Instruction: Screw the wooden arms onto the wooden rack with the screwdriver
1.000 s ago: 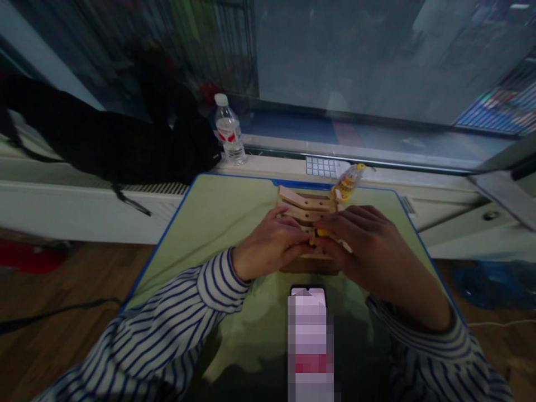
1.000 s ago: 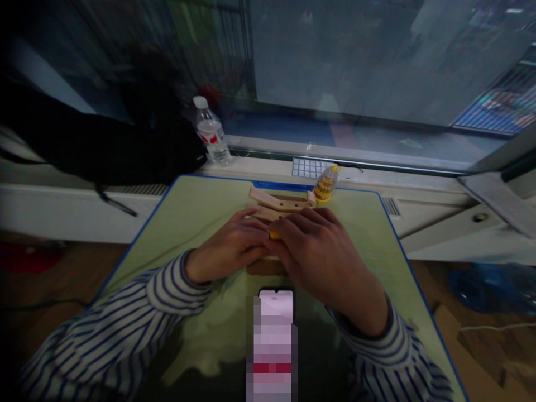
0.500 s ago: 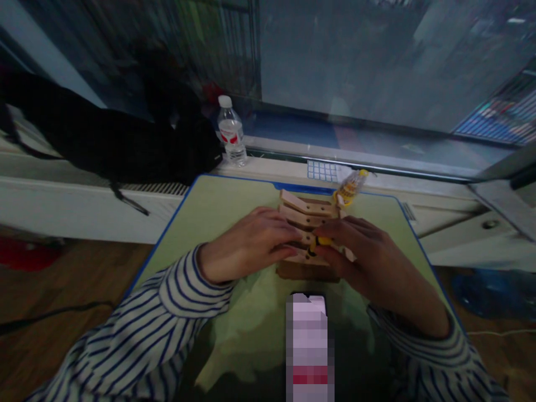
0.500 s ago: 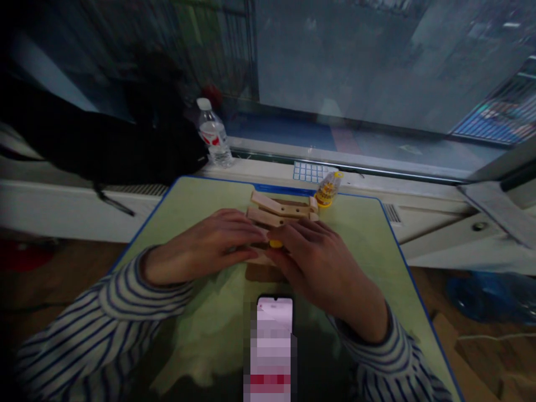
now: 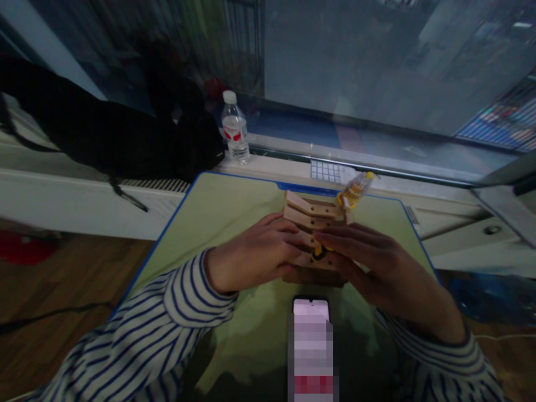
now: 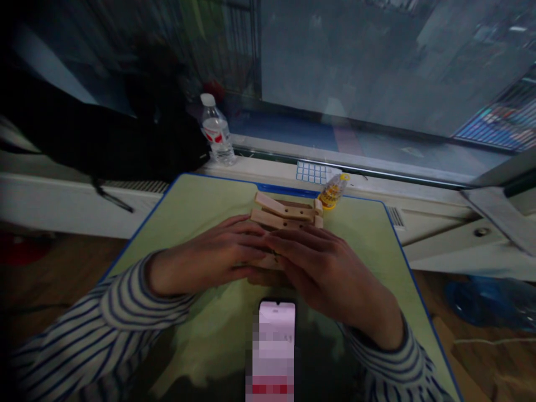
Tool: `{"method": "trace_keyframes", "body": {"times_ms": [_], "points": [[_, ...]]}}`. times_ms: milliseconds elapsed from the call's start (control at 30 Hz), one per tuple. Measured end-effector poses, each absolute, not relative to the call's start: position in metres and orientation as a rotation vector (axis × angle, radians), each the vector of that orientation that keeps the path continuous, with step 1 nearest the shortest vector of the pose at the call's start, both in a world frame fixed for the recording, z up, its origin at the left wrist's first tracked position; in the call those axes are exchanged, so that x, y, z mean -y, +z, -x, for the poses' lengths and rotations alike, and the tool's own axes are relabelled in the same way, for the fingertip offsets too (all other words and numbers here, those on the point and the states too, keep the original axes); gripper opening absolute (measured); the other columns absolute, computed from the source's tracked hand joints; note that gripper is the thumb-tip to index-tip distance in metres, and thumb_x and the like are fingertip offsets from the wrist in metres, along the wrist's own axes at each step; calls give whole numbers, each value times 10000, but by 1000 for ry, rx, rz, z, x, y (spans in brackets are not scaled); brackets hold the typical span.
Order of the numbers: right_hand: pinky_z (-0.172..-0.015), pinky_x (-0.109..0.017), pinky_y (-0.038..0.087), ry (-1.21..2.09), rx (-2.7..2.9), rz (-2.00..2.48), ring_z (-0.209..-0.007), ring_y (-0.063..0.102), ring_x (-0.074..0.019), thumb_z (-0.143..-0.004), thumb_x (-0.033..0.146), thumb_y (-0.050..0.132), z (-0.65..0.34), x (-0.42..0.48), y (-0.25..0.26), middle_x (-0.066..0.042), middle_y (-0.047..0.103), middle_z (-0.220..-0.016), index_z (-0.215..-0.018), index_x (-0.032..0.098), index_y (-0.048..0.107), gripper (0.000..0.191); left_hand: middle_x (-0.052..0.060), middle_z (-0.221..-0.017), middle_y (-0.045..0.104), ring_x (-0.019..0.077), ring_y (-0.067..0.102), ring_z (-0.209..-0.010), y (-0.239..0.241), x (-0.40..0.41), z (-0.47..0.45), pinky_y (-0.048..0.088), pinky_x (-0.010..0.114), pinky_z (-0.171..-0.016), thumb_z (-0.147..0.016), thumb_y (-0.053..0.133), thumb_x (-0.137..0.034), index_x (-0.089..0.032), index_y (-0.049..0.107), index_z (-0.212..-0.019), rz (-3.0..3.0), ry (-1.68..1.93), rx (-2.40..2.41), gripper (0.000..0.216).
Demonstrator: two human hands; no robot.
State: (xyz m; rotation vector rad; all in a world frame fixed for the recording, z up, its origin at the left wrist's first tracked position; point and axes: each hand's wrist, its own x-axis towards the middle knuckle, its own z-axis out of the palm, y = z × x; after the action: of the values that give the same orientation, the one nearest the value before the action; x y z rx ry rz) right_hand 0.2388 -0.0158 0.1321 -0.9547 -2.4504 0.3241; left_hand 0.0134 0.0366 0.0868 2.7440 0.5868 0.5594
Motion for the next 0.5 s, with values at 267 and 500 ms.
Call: {"method": "trace_keyframes", "body": {"times_ms": [267,500], "points": [[-901,-377,504,242,2498,934,-1051,627,-190,-914,150,522,-239,17,135,-79,695,-1139,-1190,184,594,288,-38,-1158,666,203,521,-1169,89,-37,-16,319,412,-1069,-839,654,-241,-328,687,-1049,-2728,425,-575,230],[-822,-368,505,216,2520,945,-969,648,-195,-918,175,521,-237,18,138,-72,714,-1058,-1136,209,609,237,-2,-1025,693,205,529,-1129,86,-36,-15,331,416,-1054,-844,638,-226,-302,705,-1009,-2759,422,-606,193]]}}
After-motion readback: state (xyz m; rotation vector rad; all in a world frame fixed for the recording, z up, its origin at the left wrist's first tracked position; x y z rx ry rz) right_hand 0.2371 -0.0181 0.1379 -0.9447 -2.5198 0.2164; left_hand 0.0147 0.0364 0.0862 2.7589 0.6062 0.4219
